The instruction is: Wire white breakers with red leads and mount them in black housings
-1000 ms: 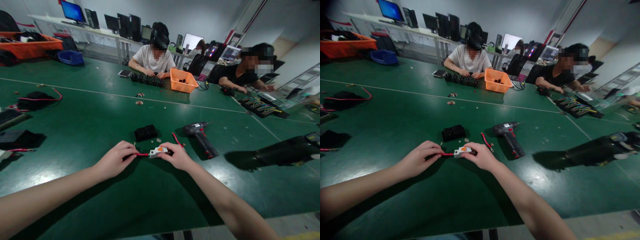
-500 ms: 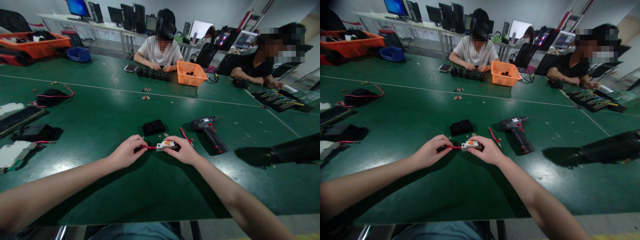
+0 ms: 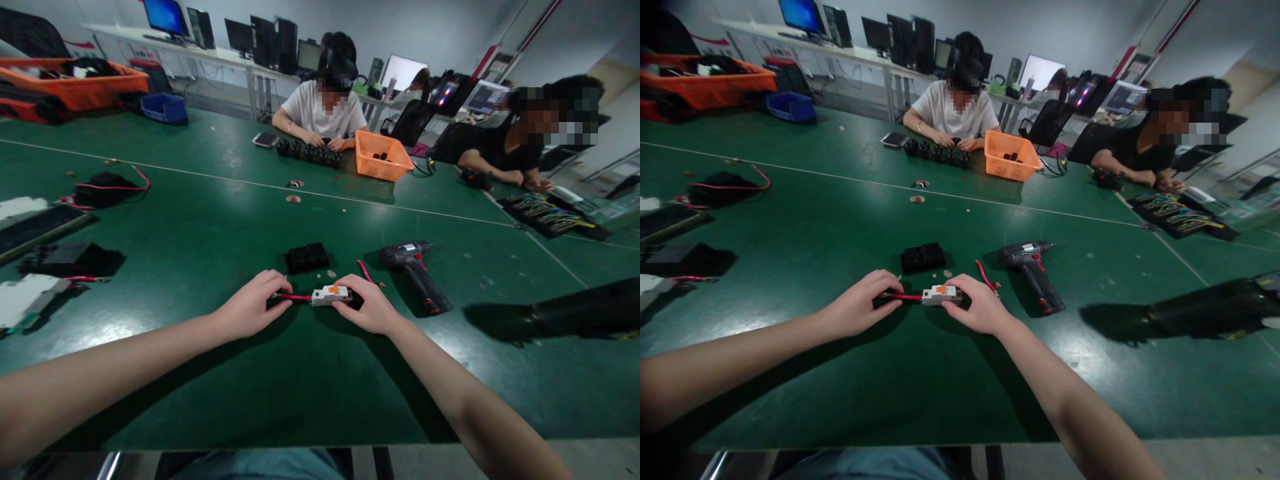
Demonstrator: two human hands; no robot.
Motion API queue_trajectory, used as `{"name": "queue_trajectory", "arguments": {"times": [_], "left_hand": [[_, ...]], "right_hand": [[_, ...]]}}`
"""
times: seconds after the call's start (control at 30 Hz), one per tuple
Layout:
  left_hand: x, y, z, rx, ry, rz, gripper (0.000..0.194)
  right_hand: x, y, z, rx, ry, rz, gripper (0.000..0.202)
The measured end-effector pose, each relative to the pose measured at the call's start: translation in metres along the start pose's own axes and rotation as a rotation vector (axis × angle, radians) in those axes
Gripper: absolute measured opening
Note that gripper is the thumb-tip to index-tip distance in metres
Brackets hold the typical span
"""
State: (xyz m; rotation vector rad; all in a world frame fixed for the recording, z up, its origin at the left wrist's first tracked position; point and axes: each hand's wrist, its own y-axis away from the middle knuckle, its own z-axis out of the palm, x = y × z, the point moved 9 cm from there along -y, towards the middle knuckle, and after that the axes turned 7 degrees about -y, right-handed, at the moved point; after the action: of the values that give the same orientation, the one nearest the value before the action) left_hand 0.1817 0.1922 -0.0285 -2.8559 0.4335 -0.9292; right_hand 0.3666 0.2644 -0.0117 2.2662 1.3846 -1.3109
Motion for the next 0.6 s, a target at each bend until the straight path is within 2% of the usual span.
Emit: {"name": "queue_trajectory", "arguments": {"times": [0.1,0.3,0.47,0.6], "left_hand": [[0.0000,-0.0002,-0.0016,0.018,0.006,0.005,0.019],[0.0020,0.0005,-0.0028,0.024,0.022,0.039,0.021],[-0.0004,0.0005,-0.0009,-0.013,0.066,-0.001,0.022],[-0.0042,0.0017,-0.0044,0.012,0.050,-0.065,0.024]], "right_hand": [[0.0012,-0.0016,0.0028,-0.026,-0.054,0.003,0.019],[0.0087,-0.0012,0.0025,-0.015,-0.090,0.051,0.022],[0.0083,-0.0018,0.0029,-0.024,-0.094,0.044,0.021],[0.0092,-0.0023,-0.0005,-0.029,-0.076,0.072,0.021]]}}
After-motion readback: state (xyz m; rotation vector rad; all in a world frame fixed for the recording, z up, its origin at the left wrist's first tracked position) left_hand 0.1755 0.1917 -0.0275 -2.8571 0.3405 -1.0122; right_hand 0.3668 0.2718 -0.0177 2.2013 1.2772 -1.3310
